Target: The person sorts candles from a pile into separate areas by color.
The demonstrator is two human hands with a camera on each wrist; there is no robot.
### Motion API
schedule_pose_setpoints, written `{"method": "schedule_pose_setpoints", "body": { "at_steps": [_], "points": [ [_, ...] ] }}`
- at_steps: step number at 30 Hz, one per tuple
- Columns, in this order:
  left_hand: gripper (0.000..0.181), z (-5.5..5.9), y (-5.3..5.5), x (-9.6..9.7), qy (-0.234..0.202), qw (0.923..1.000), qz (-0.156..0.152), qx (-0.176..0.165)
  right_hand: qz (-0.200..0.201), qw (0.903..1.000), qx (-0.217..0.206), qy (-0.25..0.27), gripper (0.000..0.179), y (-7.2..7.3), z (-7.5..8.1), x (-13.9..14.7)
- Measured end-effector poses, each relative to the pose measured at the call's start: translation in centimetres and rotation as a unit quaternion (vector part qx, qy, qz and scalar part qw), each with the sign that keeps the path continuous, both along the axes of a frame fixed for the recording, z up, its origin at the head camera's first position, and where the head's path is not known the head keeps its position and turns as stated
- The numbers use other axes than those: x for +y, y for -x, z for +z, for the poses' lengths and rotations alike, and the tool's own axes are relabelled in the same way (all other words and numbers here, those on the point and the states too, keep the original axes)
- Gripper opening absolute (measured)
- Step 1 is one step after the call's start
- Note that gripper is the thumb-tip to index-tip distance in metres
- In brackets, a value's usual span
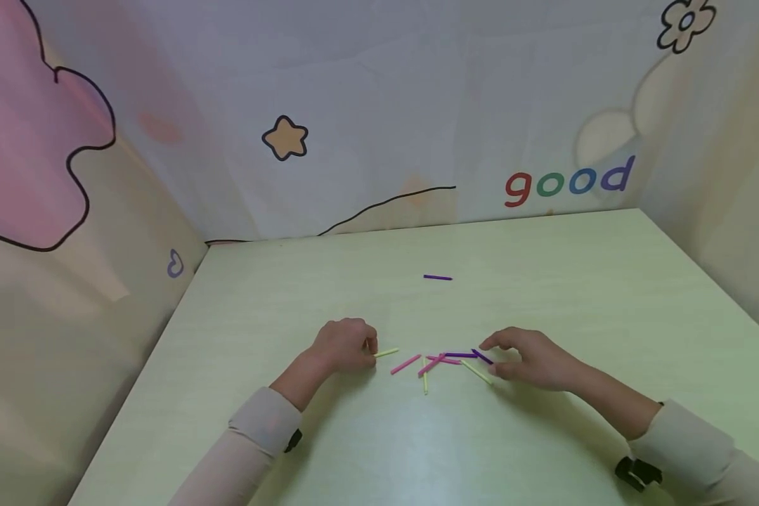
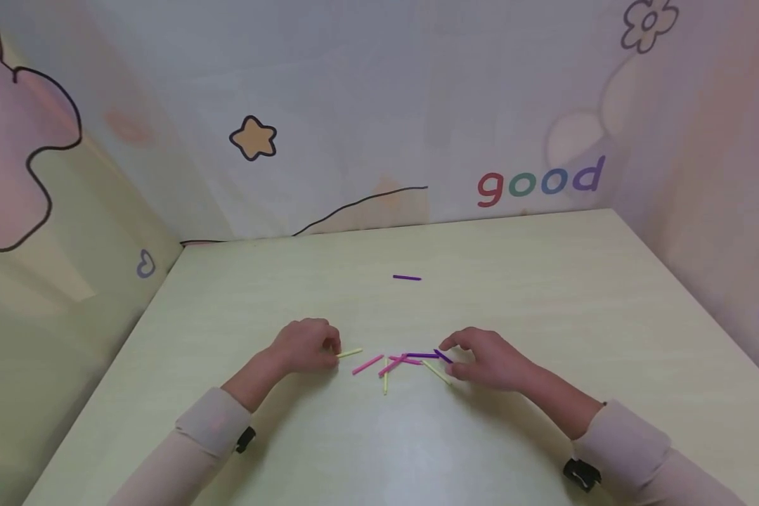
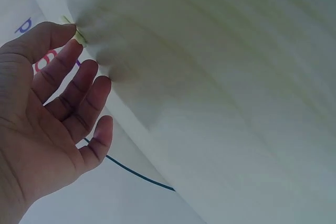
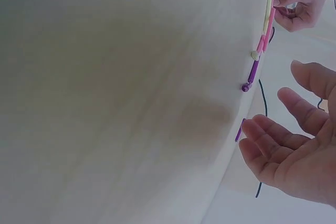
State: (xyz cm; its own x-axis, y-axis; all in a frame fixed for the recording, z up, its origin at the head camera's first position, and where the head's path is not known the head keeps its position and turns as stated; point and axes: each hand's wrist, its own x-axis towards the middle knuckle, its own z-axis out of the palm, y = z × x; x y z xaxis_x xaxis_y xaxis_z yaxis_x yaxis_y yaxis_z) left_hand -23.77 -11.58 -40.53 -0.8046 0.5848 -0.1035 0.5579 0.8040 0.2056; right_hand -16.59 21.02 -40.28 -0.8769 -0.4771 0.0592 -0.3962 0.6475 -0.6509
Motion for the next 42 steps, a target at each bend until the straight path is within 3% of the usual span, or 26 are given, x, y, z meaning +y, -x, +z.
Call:
{"method": "schedule_pose_setpoints", "body": {
  "at_steps": [7,13,19,29,42],
  "points": [
    [0.009,-0.2,0.2,0.2,0.007,0.9999,0.006,-0.013,-0.014,0.9998,-0.014,-0.008,0.029,-0.2,-0.2,-0.2],
    [0.009,-0.2,0.3,0.5,0.006,0.9998,0.01,-0.019,-0.033,0.9987,-0.035,0.014,0.024,-0.4,-0.6,-0.6],
    [0.013,-0.4,0.3,0.4,0.002,0.9996,0.015,-0.025,-0.022,0.9996,0.009,0.014,0.019,-0.1,-1.1,-1.4],
    [0.012,-0.7,0.4,0.5,-0.013,0.9994,-0.001,-0.034,-0.002,0.9967,0.076,-0.028,0.013,0.8,-1.6,-3.3],
    [0.011,-0.7,0.7,0.2,-0.043,0.9977,-0.002,-0.051,0.034,0.9957,0.086,-0.01,0.012,2.7,-2.5,-4.9]
  ]
}}
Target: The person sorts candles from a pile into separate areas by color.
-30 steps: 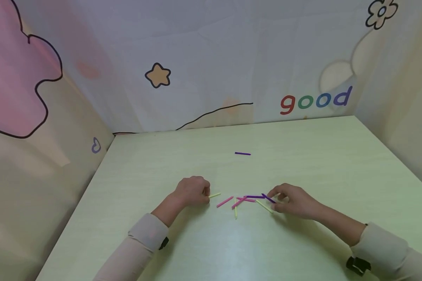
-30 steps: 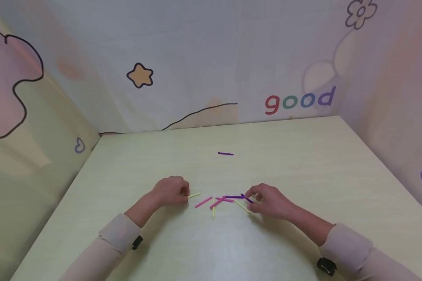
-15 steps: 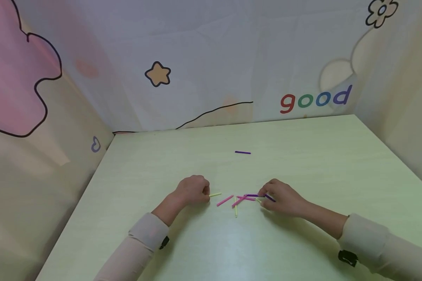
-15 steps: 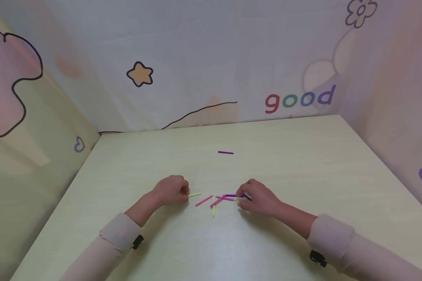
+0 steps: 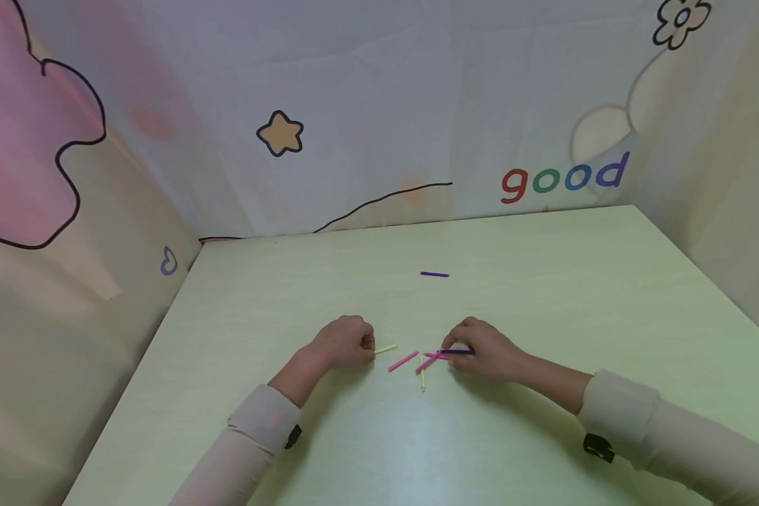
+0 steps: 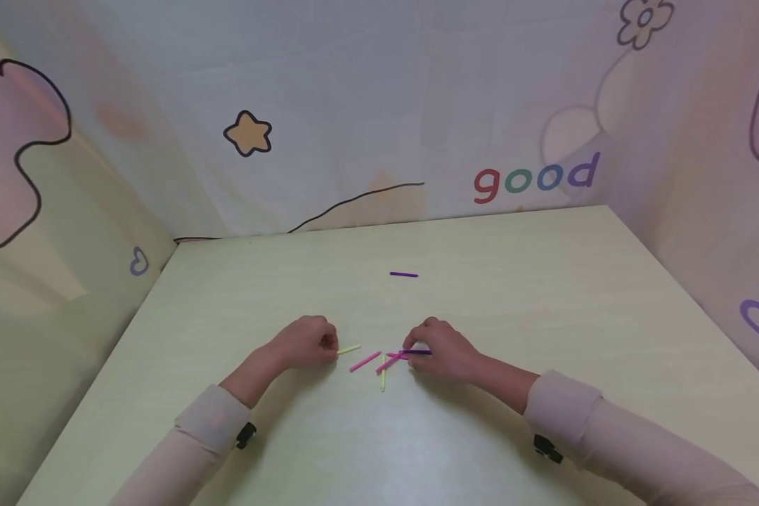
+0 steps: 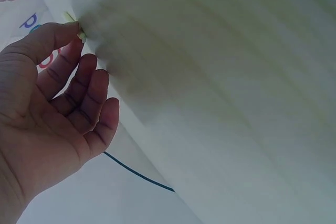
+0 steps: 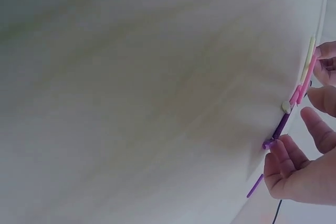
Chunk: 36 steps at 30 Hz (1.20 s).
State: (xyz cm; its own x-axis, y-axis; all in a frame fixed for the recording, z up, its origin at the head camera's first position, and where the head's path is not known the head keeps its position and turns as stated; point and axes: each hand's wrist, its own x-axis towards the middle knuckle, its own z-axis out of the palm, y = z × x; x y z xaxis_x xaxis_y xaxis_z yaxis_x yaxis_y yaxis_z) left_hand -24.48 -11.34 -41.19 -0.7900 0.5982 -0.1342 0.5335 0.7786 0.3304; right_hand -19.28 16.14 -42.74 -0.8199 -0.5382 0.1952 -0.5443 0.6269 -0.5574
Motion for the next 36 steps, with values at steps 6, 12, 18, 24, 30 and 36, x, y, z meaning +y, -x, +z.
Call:
{"method": "schedule_pose_setpoints", "body": {
  "at_steps": [6,12,18,24,30,36],
  "points": [
    [0.012,-0.1,0.0,0.0,-0.014,0.9999,-0.002,-0.005,-0.003,0.9996,-0.005,-0.028,0.013,0.2,-0.3,-0.5],
    [0.014,-0.1,-0.1,-0.1,-0.015,0.9999,0.004,-0.006,-0.006,0.9992,-0.014,-0.038,0.01,0.0,-0.1,-0.7],
    [0.014,-0.2,-0.2,-0.2,-0.016,0.9999,0.005,0.001,-0.018,0.9985,-0.006,-0.052,0.011,-0.1,-0.2,-1.2],
    [0.014,-0.3,0.0,-0.3,-0.021,0.9998,0.003,0.001,-0.027,0.9972,-0.014,-0.069,0.012,-0.2,0.1,-1.6],
    [0.013,-0.3,0.0,-0.4,-0.023,0.9997,0.003,-0.007,-0.025,0.9969,-0.022,-0.072,0.011,-0.3,0.2,-1.4],
    [0.013,-0.4,0.1,-0.5,-0.027,0.9996,0.0,-0.008,-0.036,0.9965,-0.03,-0.07,0.016,-0.5,0.1,-1.3]
  ]
}}
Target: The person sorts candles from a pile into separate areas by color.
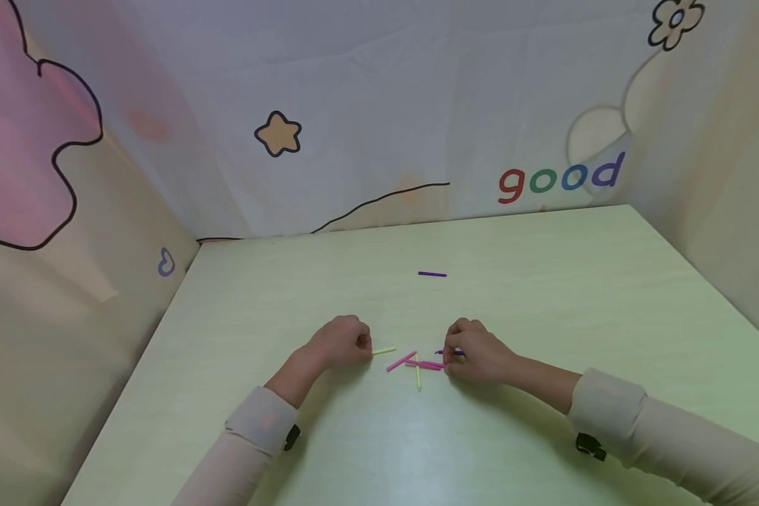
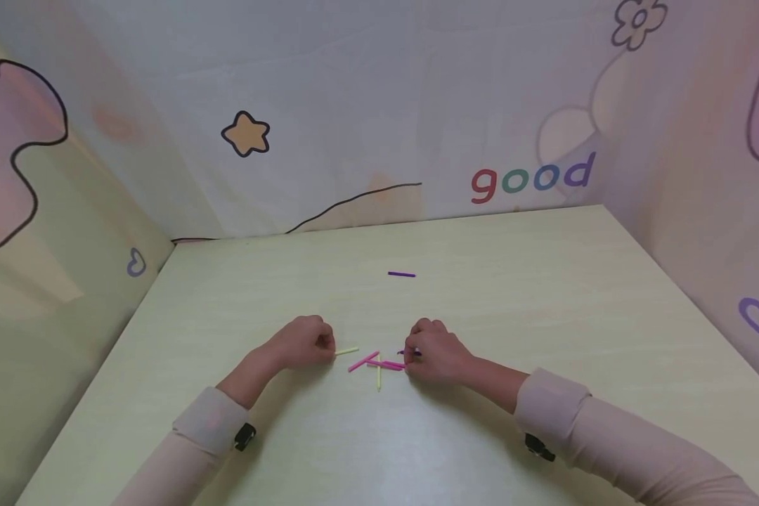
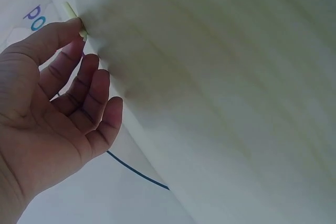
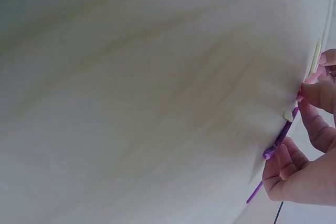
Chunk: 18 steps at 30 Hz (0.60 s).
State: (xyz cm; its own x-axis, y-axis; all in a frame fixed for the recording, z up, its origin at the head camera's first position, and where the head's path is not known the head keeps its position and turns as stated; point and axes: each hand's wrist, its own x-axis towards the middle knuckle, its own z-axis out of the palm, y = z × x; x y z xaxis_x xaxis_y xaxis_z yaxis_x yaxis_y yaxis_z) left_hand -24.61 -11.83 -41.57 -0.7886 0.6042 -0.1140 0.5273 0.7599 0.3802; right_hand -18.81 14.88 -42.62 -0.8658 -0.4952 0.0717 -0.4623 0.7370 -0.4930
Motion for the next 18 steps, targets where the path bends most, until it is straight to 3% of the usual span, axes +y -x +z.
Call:
{"method": "schedule_pose_setpoints", "body": {
  "at_steps": [9,18],
  "points": [
    [0.012,0.2,0.0,-0.1,0.001,0.9999,0.004,0.011,-0.004,1.0,0.002,-0.001,0.018,0.2,0.0,-0.1],
    [0.007,1.9,-0.7,0.0,-0.006,0.9979,0.003,0.064,-0.01,0.9998,-0.017,-0.008,0.019,0.1,-0.1,-0.1]
  ]
}}
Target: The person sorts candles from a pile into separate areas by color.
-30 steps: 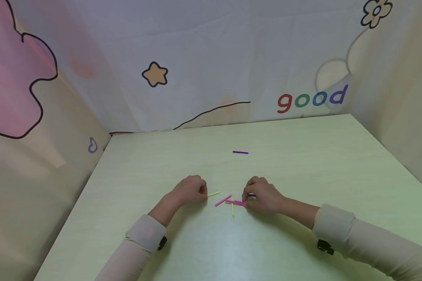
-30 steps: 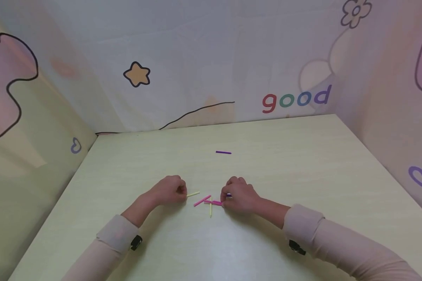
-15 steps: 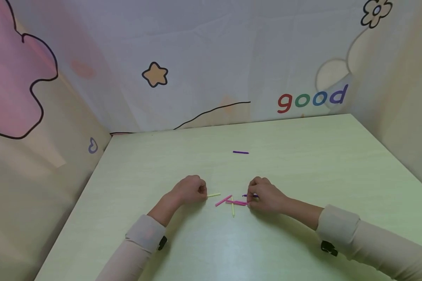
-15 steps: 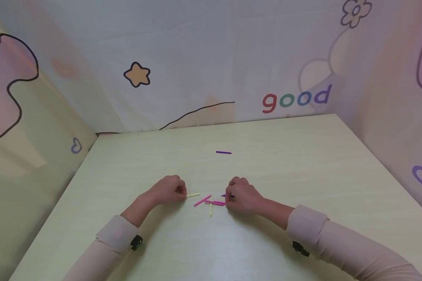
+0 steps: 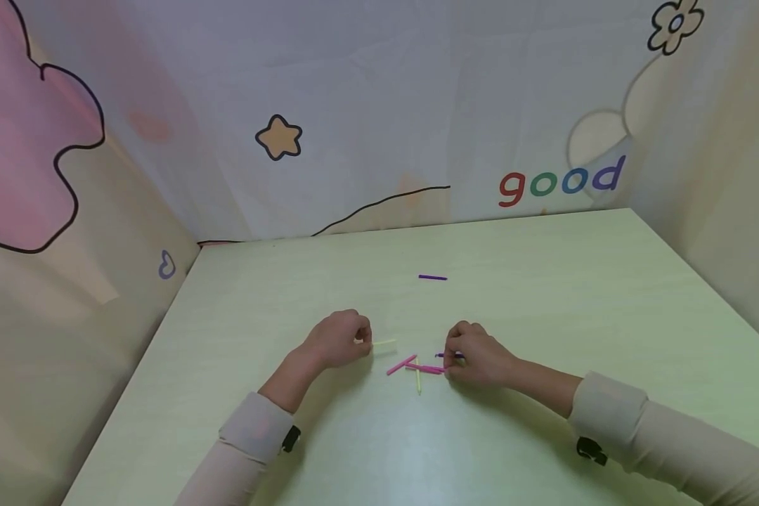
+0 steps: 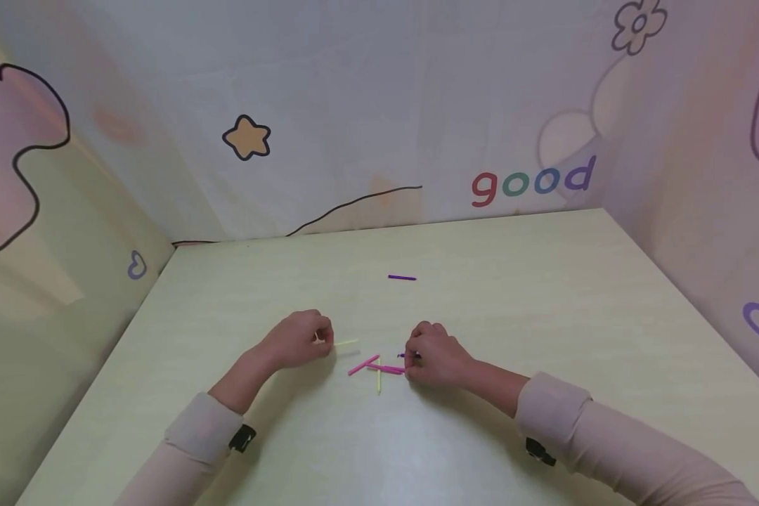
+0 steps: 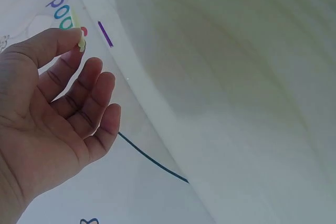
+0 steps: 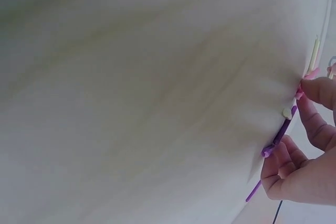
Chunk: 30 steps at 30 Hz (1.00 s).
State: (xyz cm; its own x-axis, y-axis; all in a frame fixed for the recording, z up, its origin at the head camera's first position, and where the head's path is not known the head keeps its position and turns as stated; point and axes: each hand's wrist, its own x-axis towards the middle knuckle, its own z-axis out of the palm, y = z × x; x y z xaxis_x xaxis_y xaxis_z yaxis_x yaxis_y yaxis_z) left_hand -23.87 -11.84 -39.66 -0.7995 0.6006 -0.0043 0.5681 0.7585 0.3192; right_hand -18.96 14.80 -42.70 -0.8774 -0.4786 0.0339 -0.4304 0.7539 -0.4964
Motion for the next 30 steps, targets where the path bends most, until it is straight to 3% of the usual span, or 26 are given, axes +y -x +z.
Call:
{"method": "schedule_pose_setpoints", "body": {
  "at_steps": [15,30],
  "points": [
    [0.008,0.3,0.7,-2.5,-0.034,0.9975,0.061,-0.013,0.022,0.9997,-0.002,-0.011,0.014,0.4,0.6,0.9],
    [0.006,0.7,1.1,-5.1,-0.079,0.9922,0.091,-0.032,0.037,0.9992,0.008,-0.016,0.016,0.7,0.2,1.0]
  ]
}}
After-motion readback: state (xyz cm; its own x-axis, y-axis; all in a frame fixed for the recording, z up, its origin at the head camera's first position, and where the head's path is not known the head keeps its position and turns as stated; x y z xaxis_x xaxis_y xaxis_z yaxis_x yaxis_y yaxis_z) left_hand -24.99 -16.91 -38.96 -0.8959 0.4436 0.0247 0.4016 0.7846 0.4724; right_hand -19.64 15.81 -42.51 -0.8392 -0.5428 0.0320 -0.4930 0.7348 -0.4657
